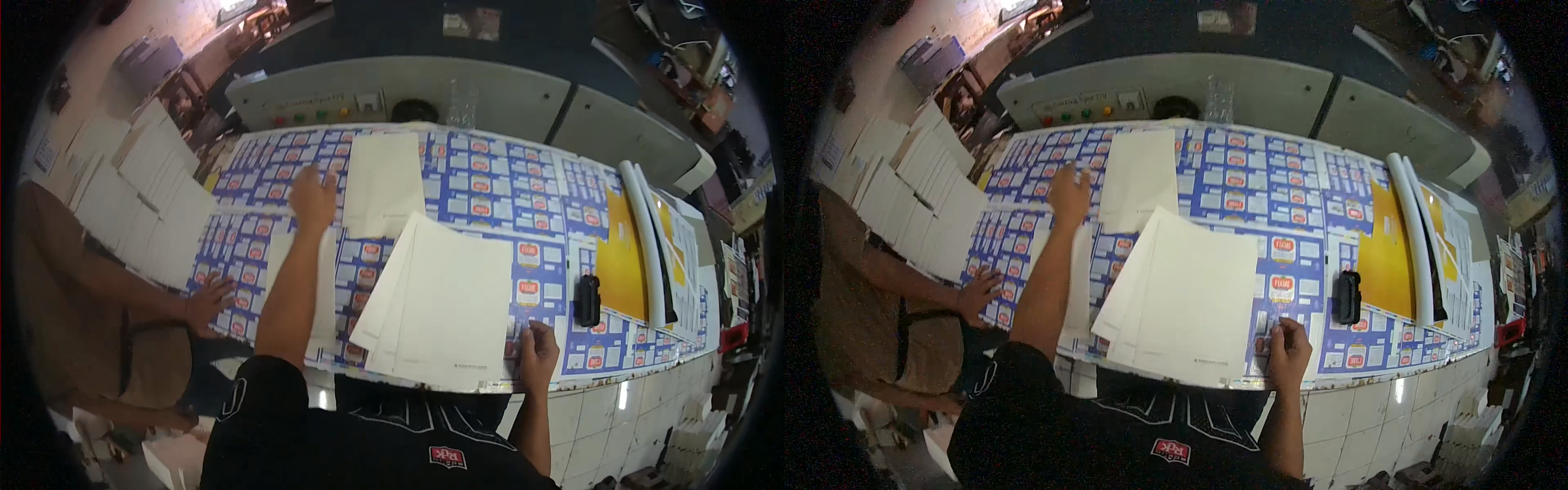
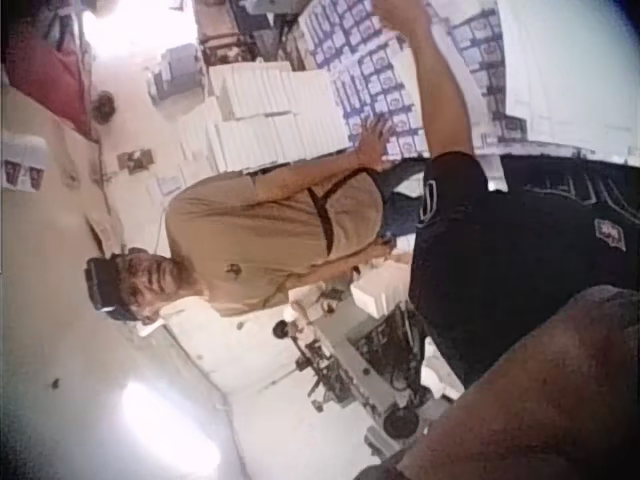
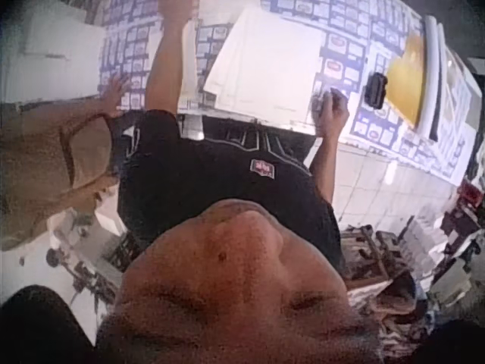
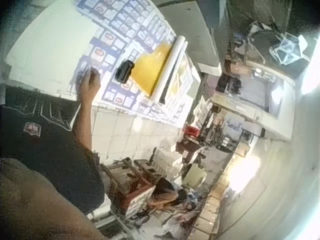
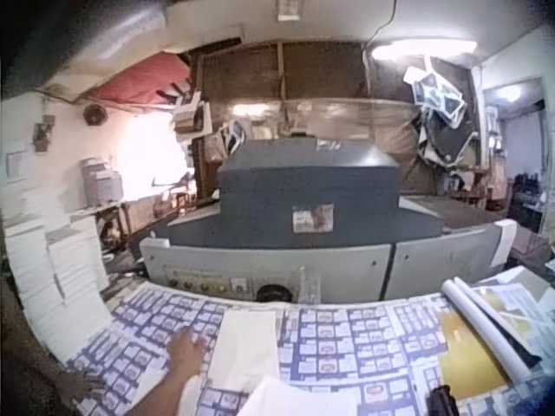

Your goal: The person counts paper sheets by hand at a table, moving them one by one from a center stack into separate piles.

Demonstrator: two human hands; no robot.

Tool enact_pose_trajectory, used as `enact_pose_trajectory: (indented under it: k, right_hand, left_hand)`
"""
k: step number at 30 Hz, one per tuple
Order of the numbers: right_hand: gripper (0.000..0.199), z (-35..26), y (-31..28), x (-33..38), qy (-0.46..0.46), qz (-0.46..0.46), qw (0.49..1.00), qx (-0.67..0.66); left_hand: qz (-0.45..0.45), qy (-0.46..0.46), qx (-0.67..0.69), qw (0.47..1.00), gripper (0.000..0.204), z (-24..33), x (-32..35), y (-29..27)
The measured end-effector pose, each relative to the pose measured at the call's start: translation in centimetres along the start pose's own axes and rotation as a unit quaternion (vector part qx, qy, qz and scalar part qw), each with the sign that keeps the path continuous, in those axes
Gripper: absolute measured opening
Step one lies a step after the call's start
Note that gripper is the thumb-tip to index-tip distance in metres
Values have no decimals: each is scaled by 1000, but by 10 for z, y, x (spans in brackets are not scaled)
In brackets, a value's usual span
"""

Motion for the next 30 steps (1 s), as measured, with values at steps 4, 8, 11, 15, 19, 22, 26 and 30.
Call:
enact_pose_trajectory:
  k: [4, 8, 11, 15, 19, 22, 26, 30]
  right_hand:
    - [17, 22, -9, -11, -81, -20, 996, 32]
    - [17, 8, 3, -8, 16, -30, 999, -35]
    - [17, 9, 2, -12, -76, -32, 997, 11]
    - [18, 4, -1, -10, -81, -35, 996, 18]
    - [23, -26, 24, -6, 3, -47, 998, -40]
    - [27, -50, 43, 4, -90, -60, 994, 17]
    - [42, -83, 56, -1, -194, -96, 974, 72]
    - [57, -62, 59, -12, -95, -85, 975, 180]
  left_hand:
    - [-125, -83, -153, 977, 78, -50, 84, -92]
    - [-217, -234, -84, 944, 92, -73, 153, -138]
    - [-223, -235, -95, 941, 94, -73, 165, -142]
    - [-289, -216, 22, 932, 72, -83, 158, -141]
    - [-240, -203, 100, 944, 46, -117, 170, -130]
    - [-64, -127, 52, 988, 29, -95, 156, -172]
    - [148, -117, 322, 928, 26, -1, 127, -270]
    - [207, -67, 429, 877, 28, 24, 120, -289]
Point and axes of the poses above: each hand's wrist, its own x-axis away from the middle knuckle, its own y-axis out of the palm, z = x × y, the point moved 1 cm from there along -x, towards the middle knuckle, and after that the axes turned 13 degrees about -x, right-handed, at the moved point
